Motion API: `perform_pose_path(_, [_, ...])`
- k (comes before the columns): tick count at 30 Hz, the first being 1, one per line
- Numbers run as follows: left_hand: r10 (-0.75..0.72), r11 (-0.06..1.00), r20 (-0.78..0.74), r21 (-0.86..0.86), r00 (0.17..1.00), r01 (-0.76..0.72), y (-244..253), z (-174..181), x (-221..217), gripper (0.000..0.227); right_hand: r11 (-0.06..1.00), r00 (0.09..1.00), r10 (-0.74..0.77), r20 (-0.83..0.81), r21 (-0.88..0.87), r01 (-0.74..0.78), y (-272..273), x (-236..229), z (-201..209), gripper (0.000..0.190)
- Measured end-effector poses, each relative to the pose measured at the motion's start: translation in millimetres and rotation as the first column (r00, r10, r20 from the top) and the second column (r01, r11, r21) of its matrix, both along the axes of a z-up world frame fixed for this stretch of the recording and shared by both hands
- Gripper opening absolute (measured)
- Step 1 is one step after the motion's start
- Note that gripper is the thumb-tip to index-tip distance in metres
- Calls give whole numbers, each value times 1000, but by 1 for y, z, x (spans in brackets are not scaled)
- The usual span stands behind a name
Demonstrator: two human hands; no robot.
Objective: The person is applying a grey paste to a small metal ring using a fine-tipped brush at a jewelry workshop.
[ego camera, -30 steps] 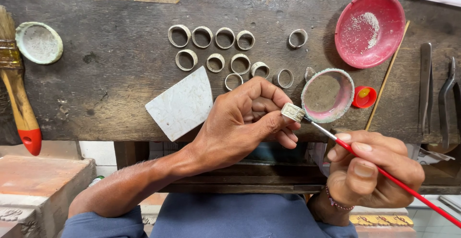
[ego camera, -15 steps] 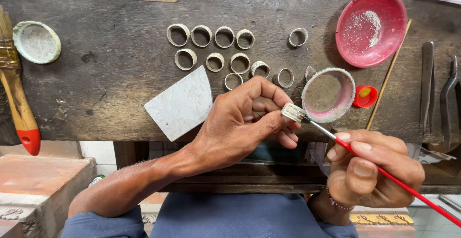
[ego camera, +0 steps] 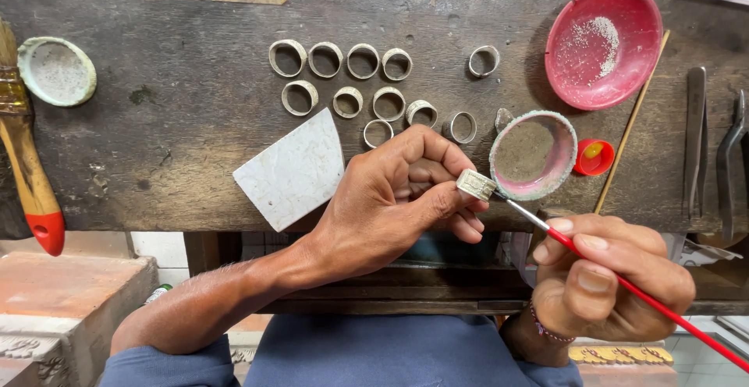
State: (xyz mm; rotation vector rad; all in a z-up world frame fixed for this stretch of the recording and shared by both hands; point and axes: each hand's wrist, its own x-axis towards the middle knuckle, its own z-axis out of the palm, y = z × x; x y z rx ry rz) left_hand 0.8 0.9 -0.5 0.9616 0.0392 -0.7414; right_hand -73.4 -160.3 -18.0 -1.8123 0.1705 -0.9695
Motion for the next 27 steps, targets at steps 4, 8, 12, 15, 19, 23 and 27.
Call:
perform_pose_path(4, [-6,1000,-7,-8,1000,6,0,0,0,15,999,999,37,15,-19,-36,-8,-3,-4,24])
perform_pose_path(8, [2,1000,-11,-6,1000,-2,-1,0,0,15,998,998,61,-26,1,-61,-9,-7,-4,22])
perform_pose_path(12, [-1,1000,-22,-15,1000,1,-1,-1,0,15,997,997,73,-14,-10,-73,-12,-7,-5,22])
perform_pose_path(15, [-6,1000,-23,-13,1000,6,0,1,1,15,999,999,46,8,-13,-46,-7,-4,-4,23])
perform_pose_path(19, [-7,1000,-8,-17,1000,7,0,1,0,17,997,996,80,-30,-12,-80,-10,-7,-3,22])
perform_pose_path(23, [-6,1000,-12,-15,1000,6,0,1,0,16,997,997,72,0,-16,-72,-9,-6,-3,23])
perform_pose_path(27, [-29,1000,-34,9,999,29,1,5,3,16,999,999,-15,46,-42,17,-10,-4,-6,29])
